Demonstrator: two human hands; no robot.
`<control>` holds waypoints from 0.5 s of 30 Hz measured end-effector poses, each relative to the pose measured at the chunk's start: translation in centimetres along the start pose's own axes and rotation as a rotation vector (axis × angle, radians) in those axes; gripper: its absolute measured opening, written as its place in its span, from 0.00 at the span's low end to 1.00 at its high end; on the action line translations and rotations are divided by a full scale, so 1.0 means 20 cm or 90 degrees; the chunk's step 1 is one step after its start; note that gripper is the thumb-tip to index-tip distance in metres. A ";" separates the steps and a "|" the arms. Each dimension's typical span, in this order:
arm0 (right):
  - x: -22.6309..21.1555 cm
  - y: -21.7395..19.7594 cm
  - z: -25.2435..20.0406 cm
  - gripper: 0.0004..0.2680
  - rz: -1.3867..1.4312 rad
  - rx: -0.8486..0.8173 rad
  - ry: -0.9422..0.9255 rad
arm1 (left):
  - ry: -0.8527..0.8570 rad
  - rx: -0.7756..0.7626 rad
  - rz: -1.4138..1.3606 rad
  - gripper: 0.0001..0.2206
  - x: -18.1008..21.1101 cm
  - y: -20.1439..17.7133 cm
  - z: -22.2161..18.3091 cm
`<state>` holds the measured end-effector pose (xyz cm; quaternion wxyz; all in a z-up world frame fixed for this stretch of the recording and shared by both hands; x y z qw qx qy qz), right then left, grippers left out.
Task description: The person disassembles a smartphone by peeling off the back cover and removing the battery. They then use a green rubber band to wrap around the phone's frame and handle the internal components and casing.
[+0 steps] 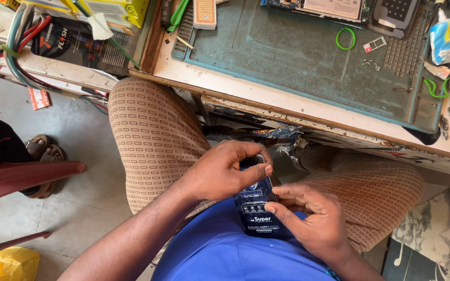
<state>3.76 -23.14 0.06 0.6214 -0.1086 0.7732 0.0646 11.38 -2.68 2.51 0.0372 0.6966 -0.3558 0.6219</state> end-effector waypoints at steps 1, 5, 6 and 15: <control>0.01 -0.01 0.00 0.12 0.008 -0.007 -0.004 | -0.008 0.000 0.000 0.10 0.00 0.00 0.00; 0.05 -0.02 -0.01 0.12 0.074 -0.012 0.001 | -0.007 0.003 0.032 0.11 0.02 -0.02 0.01; 0.06 -0.03 -0.01 0.13 0.098 -0.008 0.008 | 0.001 0.005 0.049 0.11 0.03 -0.02 0.02; 0.08 -0.06 -0.03 0.14 0.090 0.027 -0.036 | 0.030 -0.002 0.070 0.11 0.07 0.00 0.04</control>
Point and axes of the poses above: each hand's wrist, its own z-axis towards the middle knuckle, its own y-axis out of the palm, x = y × z, the point moved 4 cm from there along z, towards the middle knuckle, and after that the axes turned 11 degrees about z, right-handed, at the moved point
